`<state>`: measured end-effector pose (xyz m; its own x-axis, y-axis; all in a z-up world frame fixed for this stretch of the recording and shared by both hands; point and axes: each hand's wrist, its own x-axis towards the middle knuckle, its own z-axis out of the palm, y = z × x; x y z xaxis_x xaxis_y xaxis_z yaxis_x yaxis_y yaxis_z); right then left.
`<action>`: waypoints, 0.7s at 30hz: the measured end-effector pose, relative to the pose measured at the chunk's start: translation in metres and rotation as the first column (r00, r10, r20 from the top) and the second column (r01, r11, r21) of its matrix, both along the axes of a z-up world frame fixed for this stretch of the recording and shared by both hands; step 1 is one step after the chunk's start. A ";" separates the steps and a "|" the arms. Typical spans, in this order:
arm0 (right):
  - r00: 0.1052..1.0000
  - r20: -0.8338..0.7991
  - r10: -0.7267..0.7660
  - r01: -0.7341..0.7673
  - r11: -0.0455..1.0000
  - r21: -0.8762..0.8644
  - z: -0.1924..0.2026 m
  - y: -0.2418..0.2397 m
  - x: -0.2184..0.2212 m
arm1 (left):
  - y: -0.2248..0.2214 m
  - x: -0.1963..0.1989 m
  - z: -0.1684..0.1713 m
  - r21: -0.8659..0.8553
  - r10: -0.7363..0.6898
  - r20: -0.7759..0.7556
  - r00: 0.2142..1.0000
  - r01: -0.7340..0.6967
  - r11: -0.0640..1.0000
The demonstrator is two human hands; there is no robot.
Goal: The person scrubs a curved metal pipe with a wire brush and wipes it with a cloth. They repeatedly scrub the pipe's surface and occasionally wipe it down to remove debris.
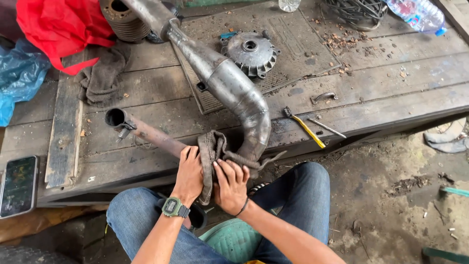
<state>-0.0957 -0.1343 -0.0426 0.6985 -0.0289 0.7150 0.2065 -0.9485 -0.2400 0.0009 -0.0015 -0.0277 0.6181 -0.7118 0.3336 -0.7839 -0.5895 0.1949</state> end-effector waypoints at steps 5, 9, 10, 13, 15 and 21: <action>0.998 0.063 -0.020 0.020 1.000 -0.003 -0.013 -0.016 0.004 | 0.003 0.001 0.008 -0.091 -0.038 -0.010 0.999 0.037 0.995; 0.996 0.079 -0.037 0.009 0.944 0.331 0.024 -0.062 0.029 | 0.002 0.004 0.011 -0.048 -0.027 -0.013 1.000 0.026 0.999; 0.998 0.061 0.009 -0.039 0.863 0.503 0.035 -0.074 0.034 | 0.001 0.002 0.009 0.017 0.004 -0.041 0.999 -0.003 1.000; 0.997 -0.023 0.071 -0.026 0.620 0.784 0.026 -0.093 0.048 | 0.000 0.002 0.007 -0.012 0.022 -0.063 0.998 -0.023 1.000; 0.997 -0.074 0.032 0.045 0.551 0.833 -0.018 -0.098 0.050 | -0.002 -0.006 0.009 -0.003 0.041 -0.072 0.997 -0.042 0.999; 0.987 -0.124 -0.100 0.160 0.642 0.750 0.008 0.006 0.003 | -0.003 -0.007 0.017 0.053 0.053 0.013 0.999 -0.053 0.997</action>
<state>-0.0928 -0.1279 -0.0351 0.6881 -0.6322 0.3561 0.0513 -0.4472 -0.8930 -0.0060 -0.0047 -0.0109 0.6518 -0.6949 0.3036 -0.7533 -0.6396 0.1533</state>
